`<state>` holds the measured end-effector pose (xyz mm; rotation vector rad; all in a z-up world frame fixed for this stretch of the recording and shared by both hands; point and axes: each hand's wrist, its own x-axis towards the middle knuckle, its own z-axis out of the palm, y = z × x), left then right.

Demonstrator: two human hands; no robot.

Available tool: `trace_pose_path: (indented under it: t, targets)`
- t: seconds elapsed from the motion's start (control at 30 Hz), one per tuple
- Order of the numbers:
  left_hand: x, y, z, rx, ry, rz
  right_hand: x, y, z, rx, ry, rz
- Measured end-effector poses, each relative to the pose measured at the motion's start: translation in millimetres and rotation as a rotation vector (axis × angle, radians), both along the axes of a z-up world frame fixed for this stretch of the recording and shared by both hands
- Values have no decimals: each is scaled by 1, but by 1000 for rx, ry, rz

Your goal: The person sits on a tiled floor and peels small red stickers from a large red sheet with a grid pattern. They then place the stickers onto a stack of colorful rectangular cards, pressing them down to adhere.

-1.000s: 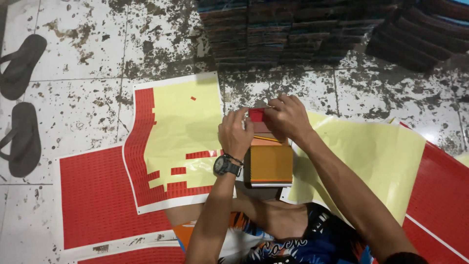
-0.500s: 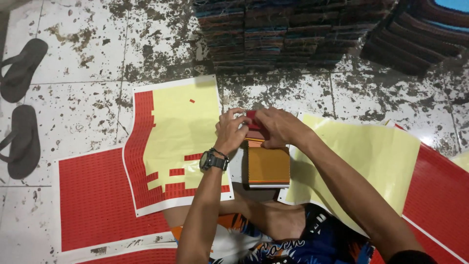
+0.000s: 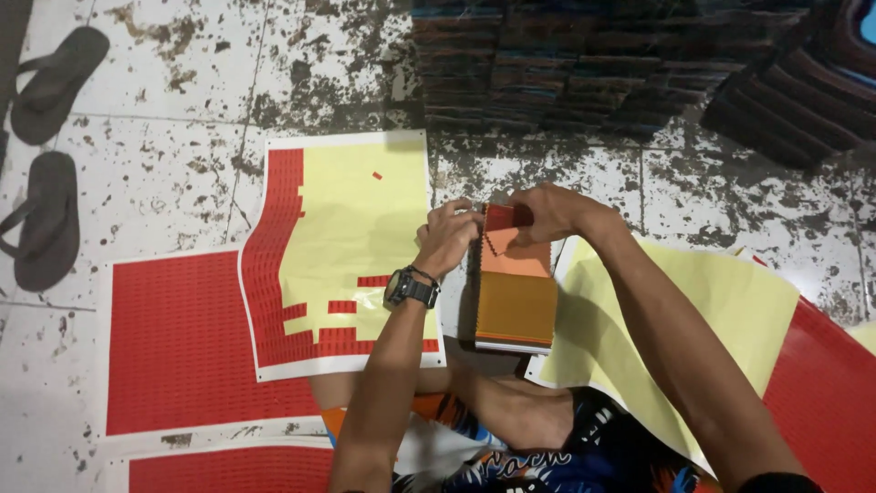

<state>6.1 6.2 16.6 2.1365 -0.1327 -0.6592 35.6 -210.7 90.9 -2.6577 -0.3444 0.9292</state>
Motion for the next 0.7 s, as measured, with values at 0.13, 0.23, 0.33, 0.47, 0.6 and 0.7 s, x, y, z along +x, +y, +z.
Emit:
trace_pose_path:
  t: [0.13, 0.23, 0.33, 0.47, 0.6, 0.7]
  targets:
    - [-4, 1, 15, 1, 45, 21, -11, 16, 26, -25, 110, 10]
    - [1, 1, 3, -14, 59, 10, -6, 7, -10, 13, -31, -1]
    - [-2, 4, 19, -51, 52, 35, -24, 14, 7, -27, -86, -21]
    - [-3, 0, 19, 73, -10, -12, -84, 35, 56, 4, -190, 131]
    - [-12, -1, 13, 213, -201, -76, -144, 37, 56, 19, -454, 360]
    - [-14, -1, 15, 219, -218, -89, -172, 30, 12, 50, -699, 393]
